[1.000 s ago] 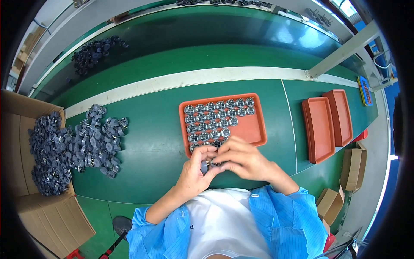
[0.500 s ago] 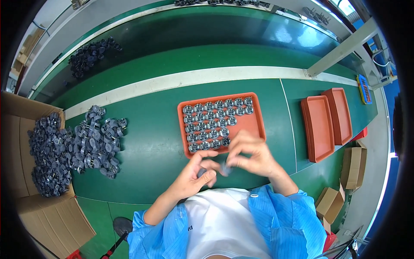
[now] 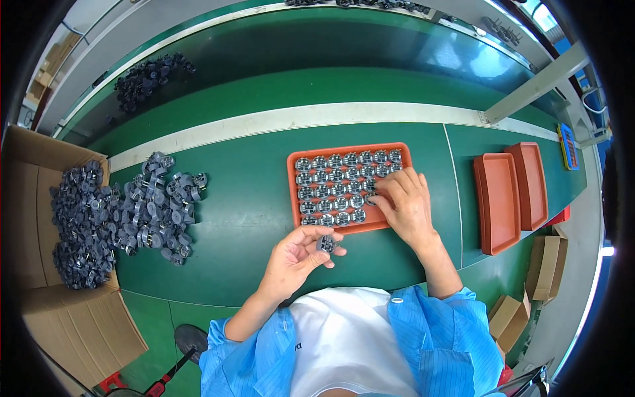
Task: The person picks small plastic components from a cardboard box and arranges them neatly into a red sorting tray by hand.
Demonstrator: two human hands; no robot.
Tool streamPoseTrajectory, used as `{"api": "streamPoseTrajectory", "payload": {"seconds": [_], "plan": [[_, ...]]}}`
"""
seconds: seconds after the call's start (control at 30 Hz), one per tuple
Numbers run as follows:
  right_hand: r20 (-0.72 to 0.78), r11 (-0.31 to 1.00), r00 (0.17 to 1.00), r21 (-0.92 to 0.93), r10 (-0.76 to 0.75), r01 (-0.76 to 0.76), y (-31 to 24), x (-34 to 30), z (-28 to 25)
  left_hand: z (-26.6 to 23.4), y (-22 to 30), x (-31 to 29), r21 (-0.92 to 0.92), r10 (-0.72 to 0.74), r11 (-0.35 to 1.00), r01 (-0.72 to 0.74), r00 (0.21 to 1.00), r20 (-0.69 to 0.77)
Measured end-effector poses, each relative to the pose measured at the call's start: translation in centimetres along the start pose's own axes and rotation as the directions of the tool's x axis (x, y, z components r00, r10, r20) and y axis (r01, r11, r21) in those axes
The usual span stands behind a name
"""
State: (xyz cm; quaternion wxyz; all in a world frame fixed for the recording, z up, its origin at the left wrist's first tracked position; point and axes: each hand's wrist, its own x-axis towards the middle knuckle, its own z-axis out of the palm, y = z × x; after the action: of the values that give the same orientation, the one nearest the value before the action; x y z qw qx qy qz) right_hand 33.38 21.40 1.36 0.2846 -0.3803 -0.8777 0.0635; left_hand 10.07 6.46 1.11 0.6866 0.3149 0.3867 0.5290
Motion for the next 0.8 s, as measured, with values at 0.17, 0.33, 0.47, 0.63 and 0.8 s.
{"api": "streamPoseTrajectory", "payload": {"seconds": [0.17,0.33,0.47,0.63,0.8], "plan": [[0.091,0.829,0.996,0.558,-0.023,-0.032,-4.6,-0.8,-1.8,0.6,-1.7,-0.3,-0.097,0.099,0.990,-0.105,0.993,-0.065],[0.230,0.718,0.969,0.659,0.092,-0.224,-7.0,-2.6,-1.1,0.7,-1.5,0.7,0.740,0.594,0.342,-0.579,0.743,0.307],[0.099,0.868,0.994,0.487,0.053,-0.095,-4.4,-2.0,-1.5,0.0,-0.2,0.3,0.845,0.566,0.115,-0.522,0.733,0.376],[0.053,0.999,0.998,-0.038,-0.023,0.025,-1.2,-1.4,-3.6,-4.5,0.8,-0.5,0.997,0.698,-0.079,-0.026,0.712,0.073],[0.065,0.998,0.998,-0.067,-0.003,0.007,-0.5,-2.4,-2.4,-10.0,5.1,0.5,0.860,0.758,-0.224,0.458,0.636,-0.141]]}}
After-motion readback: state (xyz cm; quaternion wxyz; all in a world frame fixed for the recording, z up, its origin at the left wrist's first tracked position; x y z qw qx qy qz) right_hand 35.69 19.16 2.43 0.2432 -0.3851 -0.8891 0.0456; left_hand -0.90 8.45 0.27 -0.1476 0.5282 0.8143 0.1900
